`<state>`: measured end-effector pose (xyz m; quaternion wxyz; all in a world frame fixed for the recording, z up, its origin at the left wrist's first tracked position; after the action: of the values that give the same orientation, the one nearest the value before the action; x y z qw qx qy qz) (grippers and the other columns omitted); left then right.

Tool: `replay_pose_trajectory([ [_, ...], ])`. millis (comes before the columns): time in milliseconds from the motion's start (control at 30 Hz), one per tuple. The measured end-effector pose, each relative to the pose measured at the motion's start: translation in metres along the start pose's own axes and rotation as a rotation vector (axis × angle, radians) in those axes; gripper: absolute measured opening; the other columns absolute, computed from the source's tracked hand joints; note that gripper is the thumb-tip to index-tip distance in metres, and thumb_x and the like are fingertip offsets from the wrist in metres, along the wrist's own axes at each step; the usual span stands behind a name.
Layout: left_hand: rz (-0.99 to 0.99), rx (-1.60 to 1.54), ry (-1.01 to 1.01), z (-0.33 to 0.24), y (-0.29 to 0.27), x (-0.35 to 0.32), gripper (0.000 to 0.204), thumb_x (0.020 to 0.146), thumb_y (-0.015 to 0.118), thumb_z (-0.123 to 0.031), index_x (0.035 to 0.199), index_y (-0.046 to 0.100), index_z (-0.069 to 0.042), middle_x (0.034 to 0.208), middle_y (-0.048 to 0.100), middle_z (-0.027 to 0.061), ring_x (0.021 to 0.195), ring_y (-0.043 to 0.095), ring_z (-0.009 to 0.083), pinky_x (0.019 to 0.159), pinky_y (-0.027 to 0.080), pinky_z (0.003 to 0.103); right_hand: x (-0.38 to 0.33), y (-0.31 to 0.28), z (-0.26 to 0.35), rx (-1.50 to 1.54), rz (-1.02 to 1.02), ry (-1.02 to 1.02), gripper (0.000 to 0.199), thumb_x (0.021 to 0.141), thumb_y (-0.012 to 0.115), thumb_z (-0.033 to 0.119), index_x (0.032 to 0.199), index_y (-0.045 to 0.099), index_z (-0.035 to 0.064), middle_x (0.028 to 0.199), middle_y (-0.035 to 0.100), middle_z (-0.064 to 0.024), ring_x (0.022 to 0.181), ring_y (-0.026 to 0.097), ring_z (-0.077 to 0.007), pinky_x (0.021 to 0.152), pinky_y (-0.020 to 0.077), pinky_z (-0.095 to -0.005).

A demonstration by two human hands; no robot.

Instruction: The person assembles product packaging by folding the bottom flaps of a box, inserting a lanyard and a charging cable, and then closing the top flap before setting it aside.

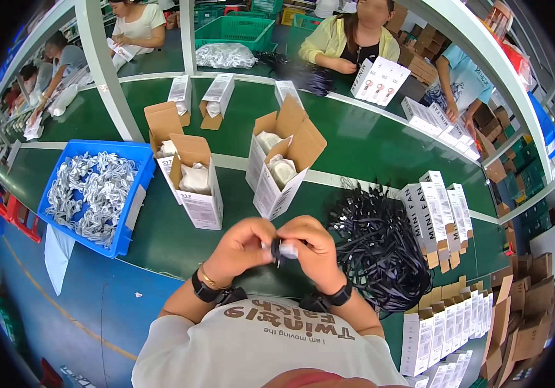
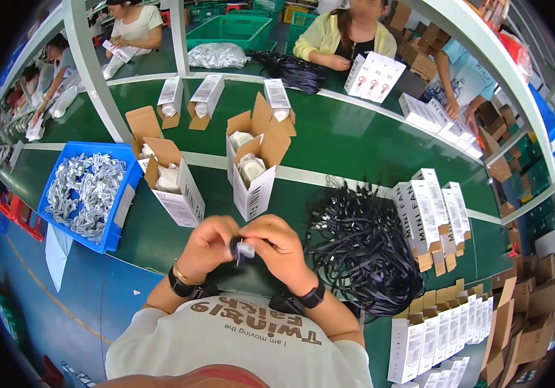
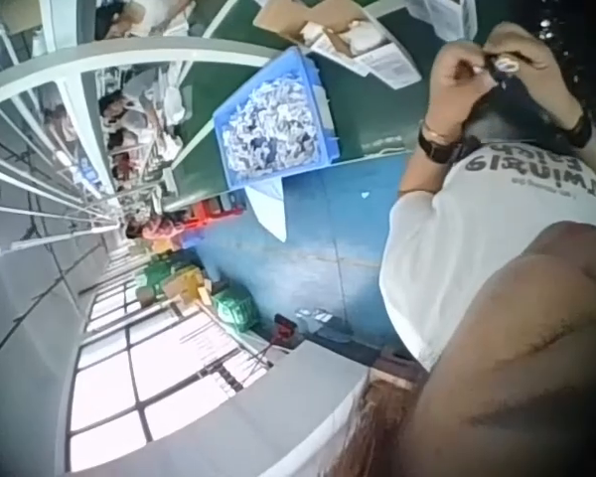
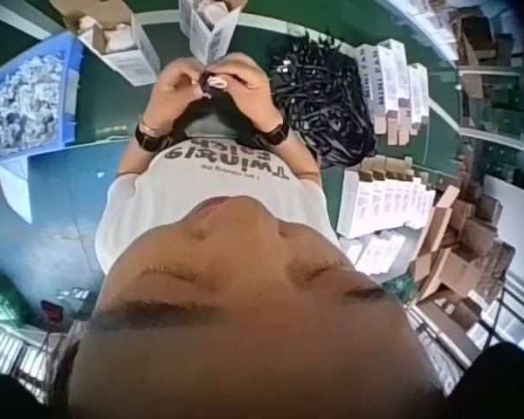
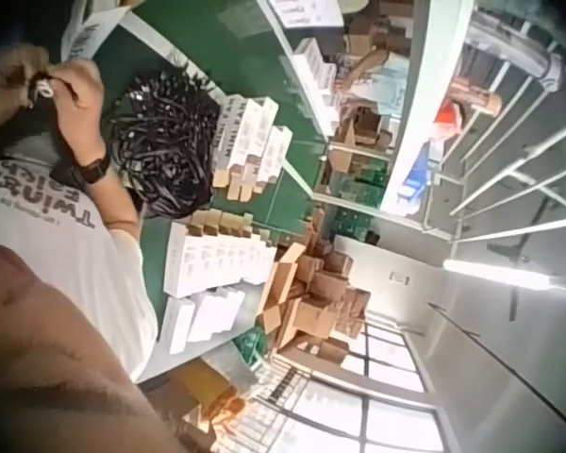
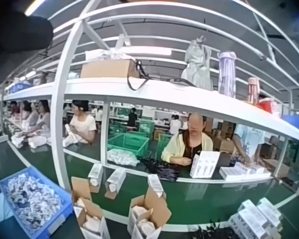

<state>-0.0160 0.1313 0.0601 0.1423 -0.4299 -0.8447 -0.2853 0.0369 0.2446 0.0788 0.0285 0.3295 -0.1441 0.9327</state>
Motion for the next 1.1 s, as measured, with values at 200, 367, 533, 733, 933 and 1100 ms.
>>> replay_pose_trajectory([
  [200,-0.304,0.303,0.170,-0.009,-0.024,-0.003,0.021,0.077,0.068,0.003,0.090,0.056,-0.007,0.090,0.052,0.0073,0.081,0.052,0.0202,0.069,0.043,0.032,-0.017,0.033,-0.030,0.328,-0.029,0.331,0.037,0.094,0.053,0.010,0.130,0.046,0.0019,0.129,0.046,-0.0129,0.106,0.053,-0.0206,0.092,0.0437,-0.0322],
  [367,-0.258,0.993,0.534,-0.031,-0.009,-0.012,0.028,0.068,0.072,0.005,0.088,0.056,-0.008,0.090,0.052,0.0066,0.078,0.052,0.0236,0.068,0.043,0.035,-0.015,0.040,-0.027,0.329,0.031,0.303,0.045,0.098,0.047,0.018,0.137,0.036,-0.0022,0.134,0.041,-0.0118,0.120,0.044,-0.0200,0.103,0.0330,-0.0329],
  [533,-0.182,1.188,0.592,-0.031,0.005,-0.021,0.030,0.064,0.074,0.002,0.086,0.057,-0.008,0.090,0.052,0.0058,0.078,0.053,0.0259,0.068,0.043,0.037,-0.016,0.041,-0.023,0.264,0.012,0.340,0.044,0.098,0.046,0.021,0.135,0.039,-0.0030,0.125,0.048,-0.0118,0.115,0.047,-0.0204,0.101,0.0348,-0.0331],
  [733,-0.240,1.099,0.611,-0.032,0.011,-0.027,0.035,0.067,0.074,-0.001,0.099,0.060,-0.008,0.096,0.056,0.0066,0.081,0.056,0.0258,0.073,0.044,0.038,0.013,0.016,0.012,-0.107,-0.017,0.178,0.030,0.093,0.050,0.015,0.118,0.052,-0.0023,0.105,0.056,-0.0130,0.095,0.054,-0.0239,0.089,0.0408,-0.0334],
  [933,-0.250,1.129,0.489,-0.023,0.003,-0.017,0.052,0.071,0.073,-0.003,0.119,0.053,-0.005,0.107,0.054,0.0112,0.094,0.055,0.0282,0.080,0.044,0.038,0.100,-0.001,0.060,-0.709,-0.112,-0.115,0.019,0.087,0.057,0.009,0.104,0.056,-0.0007,0.093,0.059,-0.0152,0.085,0.057,-0.0307,0.082,0.0433,-0.0369],
  [1100,-0.243,1.081,0.358,-0.019,-0.003,-0.009,0.061,0.073,0.072,-0.004,0.128,0.046,-0.003,0.115,0.051,0.0146,0.104,0.052,0.0316,0.087,0.043,0.039,0.104,0.011,0.018,-1.077,0.114,-0.048,0.019,0.083,0.061,0.007,0.102,0.058,0.0023,0.086,0.062,-0.0129,0.083,0.058,-0.0330,0.086,0.0438,-0.0430],
])
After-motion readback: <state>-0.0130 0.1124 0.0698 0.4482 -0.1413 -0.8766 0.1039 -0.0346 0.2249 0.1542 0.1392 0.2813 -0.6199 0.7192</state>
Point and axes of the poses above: each hand's wrist, its own x-axis towards the middle knuckle, its own y-axis out of the palm, z = x × y, the point moved 8 cm from there along x, towards the middle knuckle
